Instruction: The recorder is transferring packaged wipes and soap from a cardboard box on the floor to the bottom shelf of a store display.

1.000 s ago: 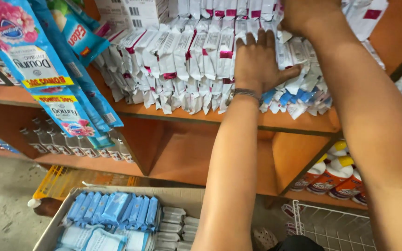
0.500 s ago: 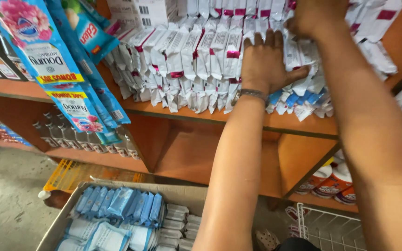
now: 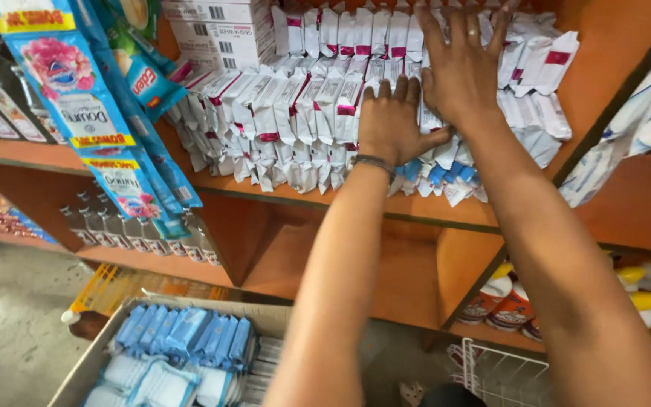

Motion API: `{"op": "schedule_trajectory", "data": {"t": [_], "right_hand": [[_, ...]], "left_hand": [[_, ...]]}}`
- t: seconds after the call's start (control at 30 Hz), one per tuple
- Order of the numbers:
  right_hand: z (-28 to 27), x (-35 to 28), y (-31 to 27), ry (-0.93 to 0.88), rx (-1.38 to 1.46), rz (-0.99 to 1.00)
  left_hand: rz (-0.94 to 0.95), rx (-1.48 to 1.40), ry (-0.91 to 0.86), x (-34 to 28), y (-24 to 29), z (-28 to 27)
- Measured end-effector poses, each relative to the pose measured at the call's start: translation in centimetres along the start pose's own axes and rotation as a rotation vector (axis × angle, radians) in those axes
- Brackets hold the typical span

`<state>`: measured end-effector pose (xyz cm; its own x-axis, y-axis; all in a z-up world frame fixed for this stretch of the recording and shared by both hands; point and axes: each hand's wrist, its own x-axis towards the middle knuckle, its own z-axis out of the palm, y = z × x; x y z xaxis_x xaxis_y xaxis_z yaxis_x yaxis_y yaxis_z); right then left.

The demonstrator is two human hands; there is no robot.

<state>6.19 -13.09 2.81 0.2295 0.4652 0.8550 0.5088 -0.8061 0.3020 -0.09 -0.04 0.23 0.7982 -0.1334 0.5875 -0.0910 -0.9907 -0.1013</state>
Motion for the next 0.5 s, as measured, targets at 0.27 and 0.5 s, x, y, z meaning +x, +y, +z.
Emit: {"op": "schedule_trajectory", "data": {"t": [0.27,0.5], "right_hand": [[-6.4,-4.7,-2.4,0.138,0.322,0.012],[-10.6,-7.7,-11.3,0.196,0.724,0.009]], "left_hand": [[0.110,0.253,0.079,-4.6,-0.8,-5.6],[0.247,-0.029,0.199,-15.3,-4.4,-7.1]]}}
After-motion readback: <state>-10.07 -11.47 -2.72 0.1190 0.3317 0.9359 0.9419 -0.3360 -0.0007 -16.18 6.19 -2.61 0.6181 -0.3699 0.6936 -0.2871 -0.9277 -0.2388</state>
